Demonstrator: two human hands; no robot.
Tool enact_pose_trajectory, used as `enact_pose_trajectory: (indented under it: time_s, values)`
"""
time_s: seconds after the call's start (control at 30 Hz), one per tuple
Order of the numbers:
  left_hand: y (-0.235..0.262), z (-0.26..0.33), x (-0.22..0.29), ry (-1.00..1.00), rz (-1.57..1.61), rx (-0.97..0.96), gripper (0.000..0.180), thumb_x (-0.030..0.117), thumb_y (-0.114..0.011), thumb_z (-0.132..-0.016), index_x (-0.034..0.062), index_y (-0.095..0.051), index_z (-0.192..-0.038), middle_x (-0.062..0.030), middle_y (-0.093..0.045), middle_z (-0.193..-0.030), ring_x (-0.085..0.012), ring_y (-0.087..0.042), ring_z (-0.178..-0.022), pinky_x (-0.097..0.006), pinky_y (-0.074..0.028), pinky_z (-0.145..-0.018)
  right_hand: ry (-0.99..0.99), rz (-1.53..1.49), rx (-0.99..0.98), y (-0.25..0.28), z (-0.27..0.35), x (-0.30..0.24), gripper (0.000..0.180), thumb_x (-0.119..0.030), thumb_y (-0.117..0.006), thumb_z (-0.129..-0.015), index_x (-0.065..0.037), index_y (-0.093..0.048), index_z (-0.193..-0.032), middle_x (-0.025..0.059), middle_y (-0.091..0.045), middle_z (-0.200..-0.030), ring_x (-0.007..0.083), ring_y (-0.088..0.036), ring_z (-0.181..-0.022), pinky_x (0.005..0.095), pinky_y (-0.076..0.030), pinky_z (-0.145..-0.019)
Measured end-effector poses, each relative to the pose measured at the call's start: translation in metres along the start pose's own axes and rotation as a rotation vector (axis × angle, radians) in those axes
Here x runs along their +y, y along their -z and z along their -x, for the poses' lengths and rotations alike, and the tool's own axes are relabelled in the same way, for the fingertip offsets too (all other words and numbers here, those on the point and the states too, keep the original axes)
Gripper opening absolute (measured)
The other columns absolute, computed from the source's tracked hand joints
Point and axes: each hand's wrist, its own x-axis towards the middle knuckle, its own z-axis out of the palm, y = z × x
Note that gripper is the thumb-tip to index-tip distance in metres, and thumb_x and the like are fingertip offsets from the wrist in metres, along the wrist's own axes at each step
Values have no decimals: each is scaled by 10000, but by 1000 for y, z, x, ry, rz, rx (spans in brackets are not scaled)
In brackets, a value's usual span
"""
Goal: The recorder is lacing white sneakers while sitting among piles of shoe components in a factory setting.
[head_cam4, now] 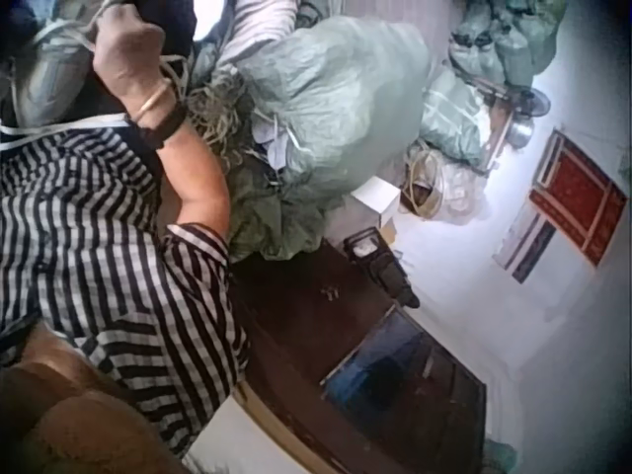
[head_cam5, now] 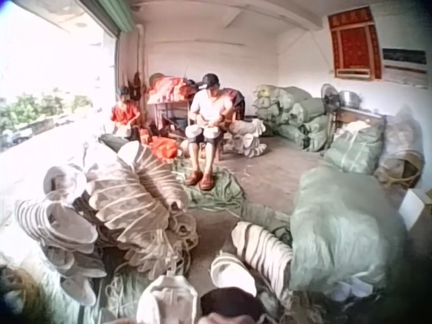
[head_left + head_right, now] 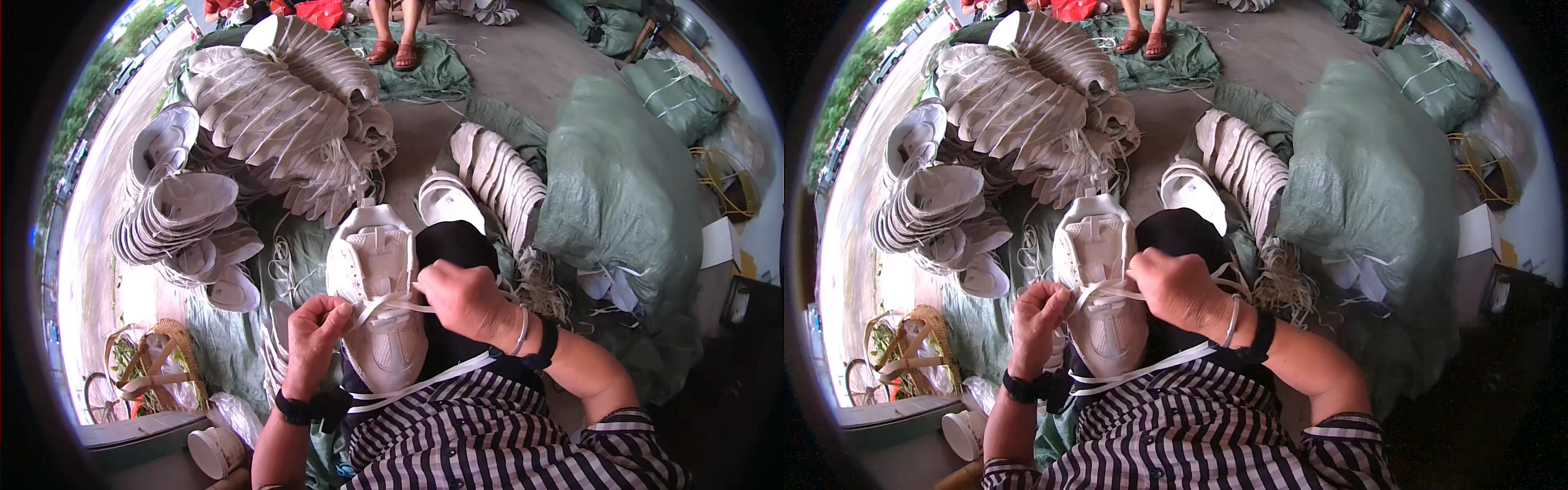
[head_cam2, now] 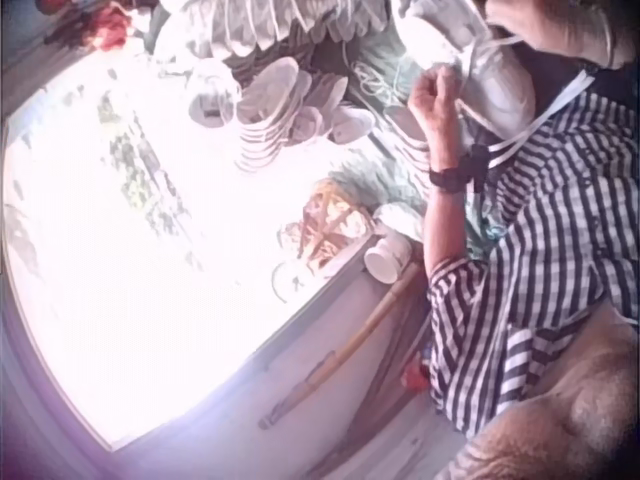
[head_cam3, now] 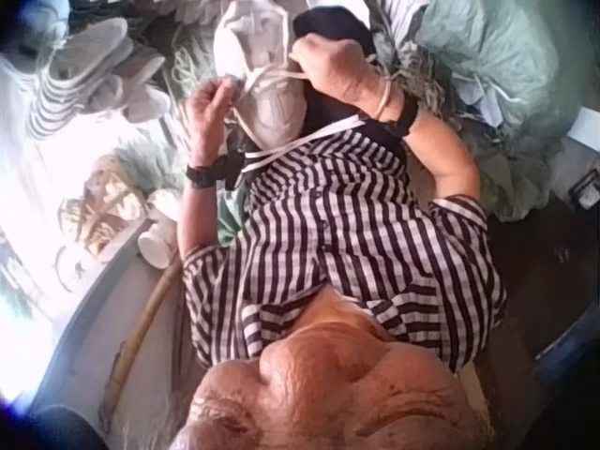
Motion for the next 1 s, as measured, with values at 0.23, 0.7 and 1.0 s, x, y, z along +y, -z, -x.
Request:
enact_pose_trajectory:
  time_s: [0.23, 0.7, 1.0]
  values:
    - [0, -2, -10, 5, 95, -10, 211, 214, -626, -880, 8, -588, -855, 36, -540, -717, -34, -438, -614, -177, -351, -570, -189, -176, -67, 4, 2, -1, 130, -87, -611, -823, 14, -566, -756, 175, -587, -661, 294, -605, -585, 337, -449, -525]
    - [10, -10, -15, 49, 161, -71, 194, 231, -600, -890, 55, -574, -812, 39, -529, -687, -41, -410, -559, -180, -310, -519, 122, 122, -61, -5, 0, -7, 146, -132, -600, -801, -58, -511, -713, 108, -527, -623, 302, -587, -585, 399, -471, -504]
    - [-3, -2, -14, -82, 50, 29, 166, 164, -610, -883, 10, -595, -823, 55, -551, -729, -13, -455, -639, -163, -367, -576, -97, -333, -264, 12, -5, 3, 115, -102, -532, -884, -1, -582, -859, 50, -586, -634, 83, -527, -494, 245, -436, -461]
